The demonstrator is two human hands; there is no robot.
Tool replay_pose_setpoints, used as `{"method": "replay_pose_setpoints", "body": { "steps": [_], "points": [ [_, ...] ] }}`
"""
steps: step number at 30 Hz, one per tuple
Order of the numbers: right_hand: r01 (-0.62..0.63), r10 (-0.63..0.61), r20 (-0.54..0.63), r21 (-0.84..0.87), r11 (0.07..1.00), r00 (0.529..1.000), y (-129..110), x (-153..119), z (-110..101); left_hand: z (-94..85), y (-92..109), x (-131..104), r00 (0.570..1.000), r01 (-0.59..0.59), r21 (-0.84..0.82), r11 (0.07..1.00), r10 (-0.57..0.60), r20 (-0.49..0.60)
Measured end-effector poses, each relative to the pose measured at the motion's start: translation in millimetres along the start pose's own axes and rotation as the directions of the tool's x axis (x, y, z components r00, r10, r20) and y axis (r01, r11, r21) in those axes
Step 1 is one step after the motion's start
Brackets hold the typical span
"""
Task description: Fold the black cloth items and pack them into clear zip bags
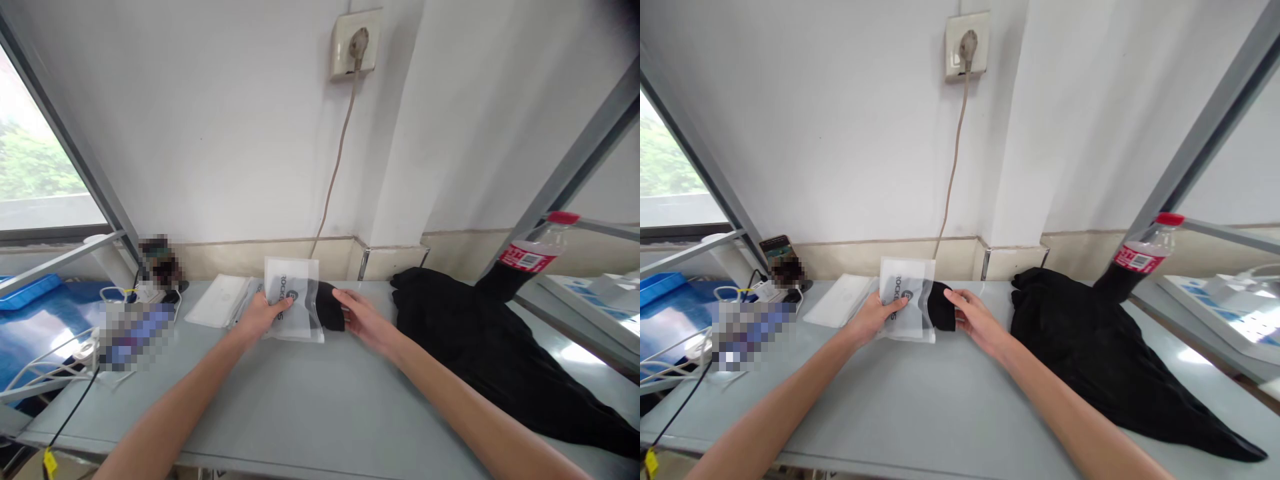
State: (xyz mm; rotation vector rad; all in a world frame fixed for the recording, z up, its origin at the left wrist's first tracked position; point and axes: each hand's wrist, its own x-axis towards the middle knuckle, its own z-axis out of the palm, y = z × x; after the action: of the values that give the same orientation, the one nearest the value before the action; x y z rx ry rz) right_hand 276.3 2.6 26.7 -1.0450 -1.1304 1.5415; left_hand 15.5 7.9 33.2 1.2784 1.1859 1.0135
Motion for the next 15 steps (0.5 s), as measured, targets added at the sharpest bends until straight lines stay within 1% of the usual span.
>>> {"method": "replay_pose_setpoints", "body": {
  "steps": [1, 2, 3, 4, 5, 7, 8, 9, 10, 11, 12, 14, 15],
  "points": [
    [-0.054, 0.051, 0.062, 0.048, 0.997, 0.997, -0.3, -0.2, -1.5, 0.7, -0.6, 0.8, 1.0, -0.002, -0.019, 1.0, 0.001, -0.029],
    [-0.087, 0.079, 0.119, 0.068, 0.994, 0.99, -0.7, -0.7, -2.3, 1.1, -0.2, 0.6, 1.0, 0.007, -0.036, 0.999, -0.009, -0.029],
    [-0.096, 0.085, 0.143, 0.073, 0.993, 0.986, -0.8, -1.1, -2.6, 1.5, 1.2, -0.6, 1.0, 0.025, -0.051, 0.998, -0.025, 0.0],
    [-0.086, 0.075, 0.127, 0.078, 0.993, 0.989, -0.4, -1.0, -2.4, 2.0, 3.2, -2.5, 0.998, 0.049, -0.06, 0.997, -0.047, 0.047],
    [-0.061, 0.053, 0.082, 0.097, 0.993, 0.995, 0.4, -0.2, -1.9, 2.7, 5.3, -4.8, 0.992, 0.078, -0.064, 0.995, -0.072, 0.1],
    [0.016, -0.008, -0.044, 0.173, 0.985, 0.999, 3.4, 3.6, -1.3, 5.2, 8.7, -9.4, 0.972, 0.136, -0.066, 0.988, -0.121, 0.2],
    [0.056, -0.033, -0.106, 0.218, 0.974, 0.994, 5.0, 6.1, -1.4, 7.0, 9.3, -11.0, 0.964, 0.154, -0.073, 0.985, -0.133, 0.229],
    [0.093, -0.052, -0.159, 0.259, 0.961, 0.986, 6.2, 8.5, -1.7, 9.1, 9.0, -11.7, 0.963, 0.156, -0.092, 0.983, -0.131, 0.236],
    [0.12, -0.064, -0.196, 0.287, 0.951, 0.978, 7.0, 10.6, -2.0, 11.4, 7.8, -11.6, 0.969, 0.144, -0.122, 0.982, -0.115, 0.218],
    [0.13, -0.065, -0.215, 0.301, 0.945, 0.974, 7.1, 11.8, -2.4, 13.6, 5.8, -10.7, 0.98, 0.116, -0.162, 0.98, -0.087, 0.177],
    [0.114, -0.05, -0.212, 0.302, 0.946, 0.976, 6.7, 12.3, -2.6, 15.7, 3.4, -9.3, 0.991, 0.077, -0.205, 0.976, -0.053, 0.119],
    [0.007, 0.03, -0.134, 0.265, 0.964, 0.991, 5.3, 10.6, -2.1, 18.7, -1.5, -6.0, 1.0, -0.006, -0.267, 0.964, 0.007, 0.001],
    [-0.059, 0.077, -0.074, 0.222, 0.973, 0.994, 4.9, 9.1, -1.4, 19.6, -3.3, -5.0, 0.999, -0.031, -0.275, 0.961, 0.026, -0.024]
  ]
}}
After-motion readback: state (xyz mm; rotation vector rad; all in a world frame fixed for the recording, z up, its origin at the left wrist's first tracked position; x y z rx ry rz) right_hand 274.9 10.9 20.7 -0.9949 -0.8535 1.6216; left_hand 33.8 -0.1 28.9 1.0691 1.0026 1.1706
